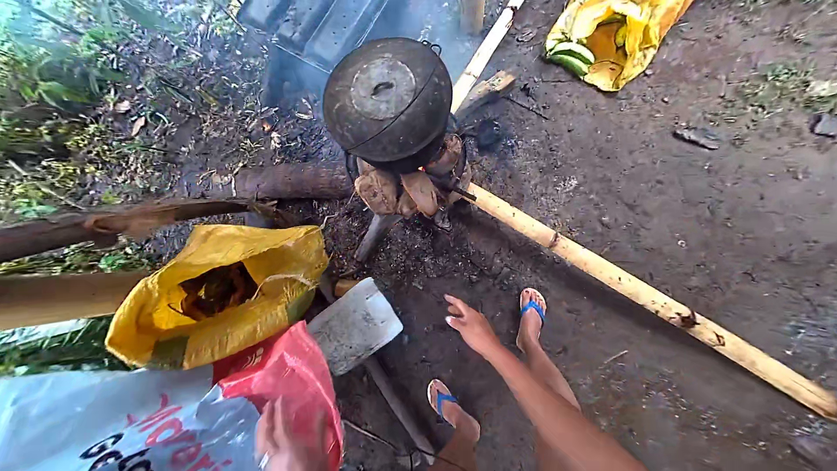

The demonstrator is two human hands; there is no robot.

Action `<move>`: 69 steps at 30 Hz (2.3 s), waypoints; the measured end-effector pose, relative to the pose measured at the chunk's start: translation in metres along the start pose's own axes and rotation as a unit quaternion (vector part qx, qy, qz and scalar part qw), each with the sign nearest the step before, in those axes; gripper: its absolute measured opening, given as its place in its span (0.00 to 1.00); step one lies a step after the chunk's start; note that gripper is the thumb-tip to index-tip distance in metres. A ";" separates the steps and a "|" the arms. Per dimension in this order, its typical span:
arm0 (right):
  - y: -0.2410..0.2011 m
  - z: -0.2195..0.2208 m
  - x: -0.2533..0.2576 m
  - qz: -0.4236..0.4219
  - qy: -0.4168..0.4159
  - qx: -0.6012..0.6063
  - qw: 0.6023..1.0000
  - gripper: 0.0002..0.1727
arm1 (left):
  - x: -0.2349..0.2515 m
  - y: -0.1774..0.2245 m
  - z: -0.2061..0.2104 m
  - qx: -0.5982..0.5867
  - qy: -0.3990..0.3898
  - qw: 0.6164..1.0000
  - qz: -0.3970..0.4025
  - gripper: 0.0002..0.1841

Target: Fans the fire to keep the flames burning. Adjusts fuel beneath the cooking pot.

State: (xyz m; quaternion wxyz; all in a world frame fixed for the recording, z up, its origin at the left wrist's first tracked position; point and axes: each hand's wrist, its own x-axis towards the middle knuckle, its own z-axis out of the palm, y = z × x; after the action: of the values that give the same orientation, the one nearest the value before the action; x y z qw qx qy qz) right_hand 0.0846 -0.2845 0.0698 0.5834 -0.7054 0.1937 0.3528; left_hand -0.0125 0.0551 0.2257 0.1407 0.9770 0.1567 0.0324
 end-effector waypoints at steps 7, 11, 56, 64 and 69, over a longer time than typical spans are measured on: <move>0.111 -0.115 0.006 0.131 0.156 0.158 0.966 0.23 | 0.159 0.205 0.202 -0.028 -0.104 0.987 0.119 0.37; 0.104 -0.157 0.056 0.126 0.169 0.207 0.955 0.21 | 0.214 0.287 0.273 0.008 -0.153 0.986 0.062 0.40; -0.051 -0.266 0.297 0.074 0.035 0.263 0.961 0.35 | 0.279 0.312 0.364 -0.254 -0.089 0.887 -0.374 0.41; -0.077 -0.234 0.333 0.077 0.045 0.300 0.950 0.46 | 0.282 0.317 0.366 -0.223 -0.110 0.900 -0.357 0.42; -0.031 -0.264 0.300 0.051 0.009 0.276 0.960 0.40 | 0.254 0.282 0.350 -0.179 -0.167 0.926 -0.286 0.38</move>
State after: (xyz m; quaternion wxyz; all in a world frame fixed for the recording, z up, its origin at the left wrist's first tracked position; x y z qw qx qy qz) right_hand 0.3801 -0.4891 -0.1074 0.7349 -0.5095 0.3246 0.3082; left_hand 0.3502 -0.2145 -0.0247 0.3406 0.8406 0.3955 -0.1450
